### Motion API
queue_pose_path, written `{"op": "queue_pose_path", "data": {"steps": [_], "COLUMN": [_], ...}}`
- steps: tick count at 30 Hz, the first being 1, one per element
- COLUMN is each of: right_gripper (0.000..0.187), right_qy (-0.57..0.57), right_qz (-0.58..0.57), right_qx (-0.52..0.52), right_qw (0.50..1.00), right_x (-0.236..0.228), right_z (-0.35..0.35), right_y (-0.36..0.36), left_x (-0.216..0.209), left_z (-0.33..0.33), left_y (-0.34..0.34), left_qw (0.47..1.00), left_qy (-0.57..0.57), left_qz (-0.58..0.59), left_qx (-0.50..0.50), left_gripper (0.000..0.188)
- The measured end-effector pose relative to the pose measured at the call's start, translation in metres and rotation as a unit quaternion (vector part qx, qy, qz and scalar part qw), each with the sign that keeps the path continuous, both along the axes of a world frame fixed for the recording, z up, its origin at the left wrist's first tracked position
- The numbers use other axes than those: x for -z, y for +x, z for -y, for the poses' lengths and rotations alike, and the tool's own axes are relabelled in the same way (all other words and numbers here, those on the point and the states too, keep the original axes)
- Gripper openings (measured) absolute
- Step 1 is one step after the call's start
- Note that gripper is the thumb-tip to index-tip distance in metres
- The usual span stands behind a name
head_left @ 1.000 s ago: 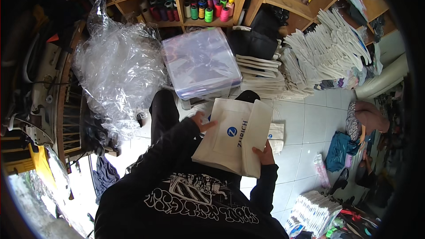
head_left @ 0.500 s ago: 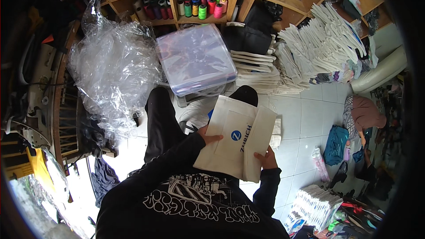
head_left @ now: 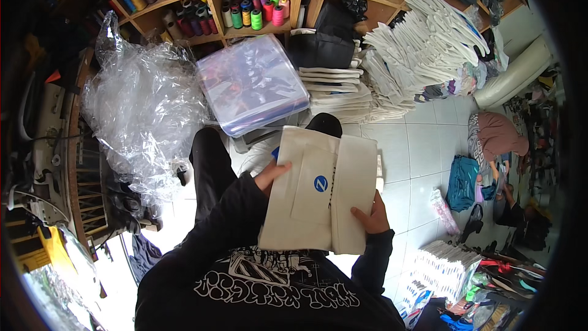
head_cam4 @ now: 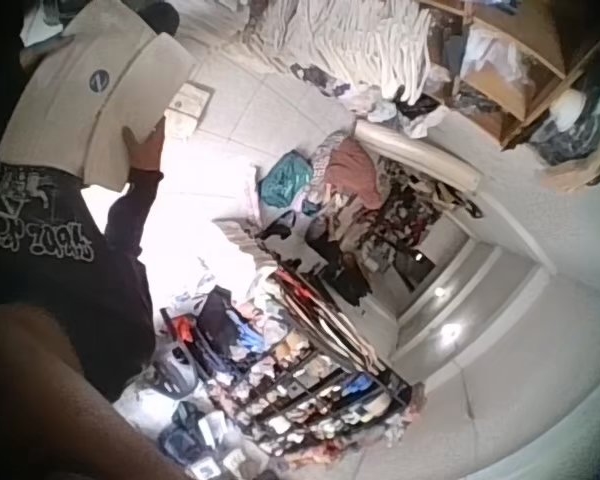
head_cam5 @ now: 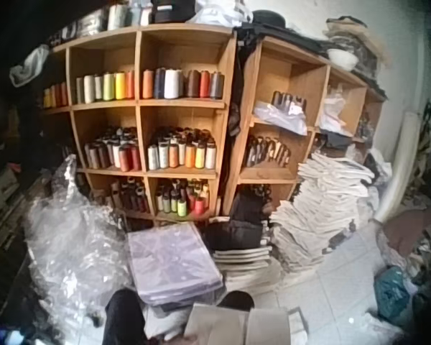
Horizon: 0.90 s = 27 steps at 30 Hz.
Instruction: The recorder is placing printed tote bags into plastic sleeves and organizing them in a textile workshop.
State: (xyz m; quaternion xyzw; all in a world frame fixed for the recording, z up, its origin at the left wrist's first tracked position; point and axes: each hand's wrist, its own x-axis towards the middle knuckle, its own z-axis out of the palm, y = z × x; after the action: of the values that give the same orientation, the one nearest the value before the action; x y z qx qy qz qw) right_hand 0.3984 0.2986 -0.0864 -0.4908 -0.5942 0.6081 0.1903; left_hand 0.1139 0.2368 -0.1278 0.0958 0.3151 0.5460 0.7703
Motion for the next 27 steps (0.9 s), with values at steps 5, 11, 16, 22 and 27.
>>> {"op": "queue_pose_path", "data": {"steps": [5, 11, 16, 22, 27], "right_gripper": [0.053, 0.054, 0.054, 0.051, 0.045], "right_qy": [0.034, 0.089, 0.107, 0.188, 0.183], "right_qz": [-0.02, 0.019, 0.033, 0.094, 0.209], "right_qx": [-0.067, -0.118, -0.129, -0.13, -0.13], "right_qw": [0.997, 0.989, 0.985, 0.969, 0.952], "right_x": [0.007, 0.0, -0.013, -0.025, -0.04], "right_z": [-0.002, -0.005, -0.004, 0.014, 0.031], "right_y": [-0.012, -0.025, -0.034, -0.061, -0.092], "left_x": [-0.001, 0.031, 0.043, -0.001, -0.019], "left_z": [-0.016, -0.02, -0.016, -0.011, -0.01], "left_y": [-0.022, -0.02, -0.016, -0.002, 0.004], "left_qw": [0.994, 0.95, 0.891, 0.767, 0.815], "left_qy": [-0.096, -0.066, 0.002, 0.038, 0.088], "left_qz": [-0.036, -0.307, -0.453, -0.64, -0.573], "left_qx": [0.05, 0.008, -0.012, 0.031, -0.008], "left_gripper": [0.048, 0.048, 0.049, 0.065, 0.073]}}
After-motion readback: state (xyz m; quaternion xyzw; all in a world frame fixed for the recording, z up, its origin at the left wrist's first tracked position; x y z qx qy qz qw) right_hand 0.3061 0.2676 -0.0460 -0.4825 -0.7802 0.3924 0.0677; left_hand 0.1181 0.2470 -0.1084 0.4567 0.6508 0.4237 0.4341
